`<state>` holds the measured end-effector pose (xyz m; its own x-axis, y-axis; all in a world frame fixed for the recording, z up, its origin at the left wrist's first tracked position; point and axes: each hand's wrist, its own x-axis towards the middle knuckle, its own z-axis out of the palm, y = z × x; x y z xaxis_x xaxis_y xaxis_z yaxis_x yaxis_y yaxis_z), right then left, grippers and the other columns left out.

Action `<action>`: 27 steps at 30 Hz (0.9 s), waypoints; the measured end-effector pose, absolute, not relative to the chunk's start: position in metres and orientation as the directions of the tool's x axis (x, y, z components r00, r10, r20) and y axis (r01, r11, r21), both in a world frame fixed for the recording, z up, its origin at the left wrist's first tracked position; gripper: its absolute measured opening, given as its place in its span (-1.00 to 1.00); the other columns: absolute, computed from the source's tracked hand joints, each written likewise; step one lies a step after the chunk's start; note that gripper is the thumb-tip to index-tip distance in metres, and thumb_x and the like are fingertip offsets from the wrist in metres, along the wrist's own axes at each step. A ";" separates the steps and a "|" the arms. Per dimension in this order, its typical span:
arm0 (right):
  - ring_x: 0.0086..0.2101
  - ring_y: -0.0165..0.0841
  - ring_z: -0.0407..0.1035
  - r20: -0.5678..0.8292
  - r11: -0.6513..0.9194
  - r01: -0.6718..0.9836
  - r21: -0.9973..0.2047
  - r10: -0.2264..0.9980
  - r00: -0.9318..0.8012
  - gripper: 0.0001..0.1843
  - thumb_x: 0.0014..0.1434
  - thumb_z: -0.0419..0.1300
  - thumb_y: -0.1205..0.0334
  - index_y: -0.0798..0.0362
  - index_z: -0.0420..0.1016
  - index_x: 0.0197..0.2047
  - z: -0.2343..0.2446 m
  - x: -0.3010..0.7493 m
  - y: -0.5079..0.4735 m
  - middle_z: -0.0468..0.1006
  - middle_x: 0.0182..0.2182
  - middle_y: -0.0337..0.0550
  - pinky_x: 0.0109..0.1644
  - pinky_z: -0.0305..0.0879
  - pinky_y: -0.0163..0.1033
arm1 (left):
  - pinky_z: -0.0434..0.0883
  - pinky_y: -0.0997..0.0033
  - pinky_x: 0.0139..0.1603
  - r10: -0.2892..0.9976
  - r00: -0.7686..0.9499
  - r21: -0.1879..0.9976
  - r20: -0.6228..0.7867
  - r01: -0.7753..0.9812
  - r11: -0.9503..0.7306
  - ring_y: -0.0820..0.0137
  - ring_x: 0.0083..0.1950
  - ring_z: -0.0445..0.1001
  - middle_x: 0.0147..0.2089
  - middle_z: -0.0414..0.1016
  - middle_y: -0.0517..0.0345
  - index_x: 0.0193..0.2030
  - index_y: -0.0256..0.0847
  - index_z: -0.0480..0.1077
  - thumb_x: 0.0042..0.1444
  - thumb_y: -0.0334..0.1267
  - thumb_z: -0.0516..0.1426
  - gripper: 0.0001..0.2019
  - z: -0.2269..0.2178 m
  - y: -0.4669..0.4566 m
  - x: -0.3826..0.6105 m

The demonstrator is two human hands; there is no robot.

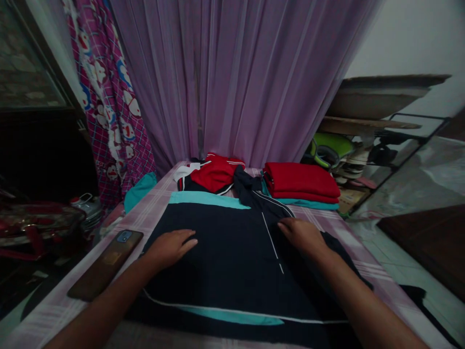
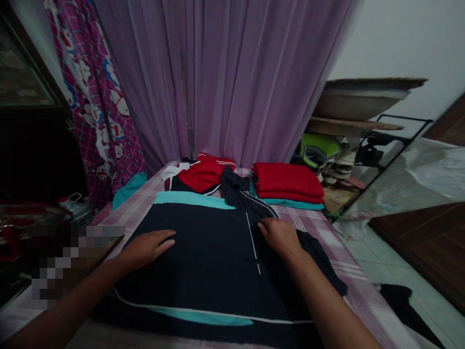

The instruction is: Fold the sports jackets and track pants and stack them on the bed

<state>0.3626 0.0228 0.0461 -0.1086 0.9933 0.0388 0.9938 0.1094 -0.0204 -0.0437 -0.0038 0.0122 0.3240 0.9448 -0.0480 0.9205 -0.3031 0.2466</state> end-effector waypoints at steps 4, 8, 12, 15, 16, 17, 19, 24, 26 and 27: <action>-0.06 -0.15 0.48 0.109 0.158 0.987 0.019 0.981 -0.159 -0.63 0.34 -0.03 0.14 -0.02 0.60 -0.05 0.063 0.338 0.086 0.59 -0.06 0.03 -0.04 0.34 -0.14 | 0.35 0.23 0.20 0.962 0.267 0.142 0.057 0.952 -0.272 0.21 0.19 0.46 0.18 0.51 0.06 0.14 -0.10 0.46 0.25 0.00 -0.06 -0.53 0.042 0.058 -0.058; 0.24 -0.04 0.19 0.105 0.188 0.982 0.028 0.976 -0.190 -0.62 0.31 0.05 0.13 -0.03 0.53 0.10 0.049 0.310 0.151 0.20 0.34 0.06 0.18 0.23 0.05 | 0.22 0.18 0.31 0.964 0.246 -0.044 0.102 0.969 -0.243 0.15 0.30 0.33 0.30 0.38 -0.08 0.21 -0.23 0.39 0.20 -0.19 -0.02 -0.53 0.051 0.119 -0.071; 0.29 -0.02 0.09 0.062 0.144 0.988 -0.062 0.988 -0.140 -0.61 0.32 0.04 0.13 0.03 0.49 0.13 0.034 0.296 0.198 0.20 0.34 0.08 0.23 0.15 0.17 | 0.19 0.06 0.30 0.973 0.231 -0.133 0.015 0.965 -0.227 0.11 0.33 0.29 0.32 0.35 -0.12 0.31 -0.20 0.27 0.19 -0.21 -0.02 -0.47 0.043 0.157 -0.082; 0.19 -0.11 0.26 0.075 0.131 0.986 -0.103 0.990 -0.123 -0.62 0.33 -0.01 0.21 0.09 0.49 0.09 0.039 0.298 0.214 0.39 0.21 0.09 0.19 0.23 0.03 | 0.18 -0.04 0.28 0.977 0.196 -0.146 -0.080 0.968 -0.206 0.06 0.27 0.36 0.26 0.42 -0.13 0.31 -0.15 0.26 0.18 -0.12 0.00 -0.45 0.038 0.171 -0.087; 0.14 -0.14 0.30 0.100 0.129 0.985 -0.113 0.988 -0.118 -0.61 0.34 -0.05 0.22 0.10 0.49 0.08 0.044 0.301 0.215 0.44 0.17 0.08 0.17 0.25 -0.03 | 0.18 -0.05 0.26 0.975 0.199 -0.151 -0.095 0.966 -0.211 0.06 0.24 0.39 0.22 0.46 -0.12 0.28 -0.12 0.30 0.16 -0.10 0.03 -0.47 0.039 0.174 -0.089; 0.10 -0.17 0.34 0.148 0.125 0.983 -0.137 0.983 -0.104 -0.60 0.34 -0.07 0.22 0.09 0.49 0.07 0.052 0.304 0.213 0.48 0.12 0.05 0.15 0.26 -0.08 | 0.20 -0.03 0.24 0.972 0.211 -0.158 -0.099 0.962 -0.225 0.05 0.20 0.42 0.17 0.50 -0.10 0.23 -0.10 0.35 0.13 -0.09 0.05 -0.50 0.040 0.175 -0.090; 0.02 -0.20 0.39 0.296 0.118 0.968 -0.221 0.954 -0.048 -0.63 0.31 -0.02 0.19 0.06 0.50 0.04 0.071 0.313 0.203 0.54 0.03 -0.01 0.09 0.29 -0.12 | 0.26 0.02 0.18 0.966 0.246 -0.169 -0.075 0.952 -0.255 0.04 0.12 0.47 0.05 0.57 -0.08 0.09 -0.09 0.45 0.09 -0.08 0.08 -0.57 0.046 0.175 -0.092; -0.28 -0.27 0.44 0.494 0.220 0.846 -0.487 0.867 0.059 -0.70 0.04 0.14 0.29 0.09 0.52 -0.13 0.131 0.342 0.149 0.58 -0.22 -0.12 -0.12 0.37 -0.14 | 0.35 0.15 0.02 0.964 0.264 -0.181 0.035 0.950 -0.254 0.07 0.00 0.51 -0.11 0.58 -0.07 -0.14 -0.13 0.47 0.12 -0.10 0.03 -0.71 0.069 0.151 -0.093; -0.40 -0.34 0.41 0.415 0.231 0.730 -0.643 0.906 0.080 -0.65 0.01 0.12 0.29 0.09 0.50 -0.10 0.154 0.356 0.120 0.56 -0.33 -0.18 -0.26 0.37 -0.19 | 0.37 0.20 -0.05 0.965 0.259 -0.176 0.039 0.952 -0.249 0.10 -0.06 0.53 -0.14 0.58 -0.04 -0.12 -0.13 0.44 0.14 -0.13 0.00 -0.72 0.075 0.134 -0.094; -0.44 -0.36 0.40 0.361 0.229 0.652 -0.723 0.929 0.074 -0.60 0.00 0.12 0.28 0.08 0.47 -0.05 0.166 0.363 0.105 0.55 -0.36 -0.20 -0.31 0.37 -0.22 | 0.38 0.23 -0.10 0.966 0.255 -0.174 0.034 0.954 -0.245 0.12 -0.09 0.54 -0.15 0.59 -0.03 -0.10 -0.12 0.43 0.14 -0.14 -0.02 -0.72 0.077 0.124 -0.095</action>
